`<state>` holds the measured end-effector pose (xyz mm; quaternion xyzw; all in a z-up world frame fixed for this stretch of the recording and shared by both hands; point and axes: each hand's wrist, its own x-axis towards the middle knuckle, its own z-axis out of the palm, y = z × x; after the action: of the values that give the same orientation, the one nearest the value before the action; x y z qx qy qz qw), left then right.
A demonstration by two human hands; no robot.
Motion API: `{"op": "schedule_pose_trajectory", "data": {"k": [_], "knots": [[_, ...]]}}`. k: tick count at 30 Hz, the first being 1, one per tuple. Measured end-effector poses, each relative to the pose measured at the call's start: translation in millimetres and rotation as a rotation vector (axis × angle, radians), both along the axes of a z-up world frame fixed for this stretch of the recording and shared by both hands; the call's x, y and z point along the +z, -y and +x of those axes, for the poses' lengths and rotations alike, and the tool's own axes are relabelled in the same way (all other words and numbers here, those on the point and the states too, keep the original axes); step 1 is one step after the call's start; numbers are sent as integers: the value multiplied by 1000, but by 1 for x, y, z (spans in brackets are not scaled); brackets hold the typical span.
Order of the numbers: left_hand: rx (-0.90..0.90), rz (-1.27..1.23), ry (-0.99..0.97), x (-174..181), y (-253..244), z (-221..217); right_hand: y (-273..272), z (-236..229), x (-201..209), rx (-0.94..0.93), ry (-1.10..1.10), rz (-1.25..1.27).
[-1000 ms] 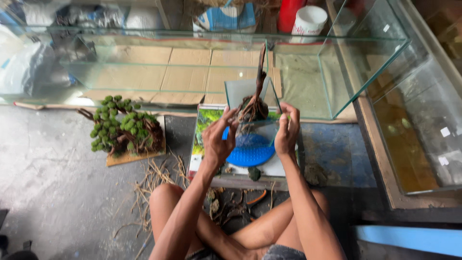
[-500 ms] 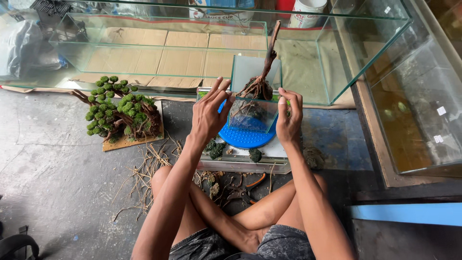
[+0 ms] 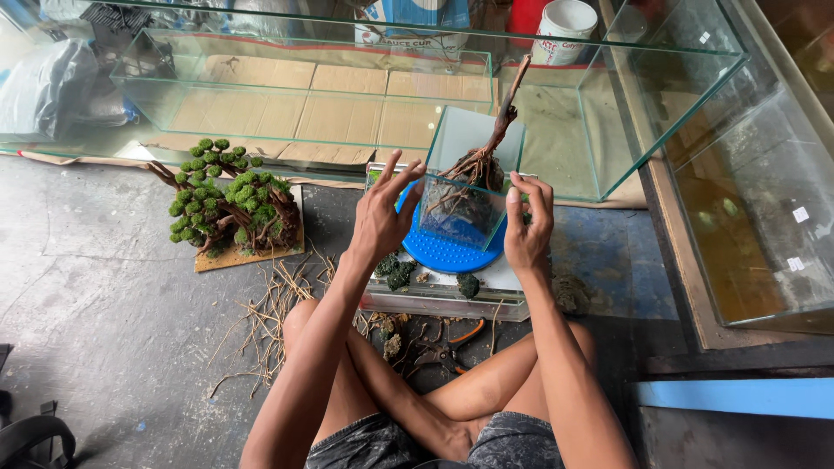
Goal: The person arranges a piece of driftwood inside a small glass tank, applying glue to secure it. They then cut a thin stick with pliers and insert it into the arrangement, applying more glue to fix it in place.
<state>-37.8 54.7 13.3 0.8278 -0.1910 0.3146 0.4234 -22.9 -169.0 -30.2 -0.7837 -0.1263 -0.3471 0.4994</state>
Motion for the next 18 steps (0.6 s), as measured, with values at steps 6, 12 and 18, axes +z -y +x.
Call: {"op": "schedule_pose_trajectory", "data": {"k": [6,12,18], "knots": [[43,-146,-22,-42,-10,-42,-4,-33,3,-15,37,-7],[84,15,-390,-186,-26,-117,-24,-128,-112,-1,54,-155],[-90,619,-653,-273,-26,-141,-34,-143,-199,184,-535,-188]]}}
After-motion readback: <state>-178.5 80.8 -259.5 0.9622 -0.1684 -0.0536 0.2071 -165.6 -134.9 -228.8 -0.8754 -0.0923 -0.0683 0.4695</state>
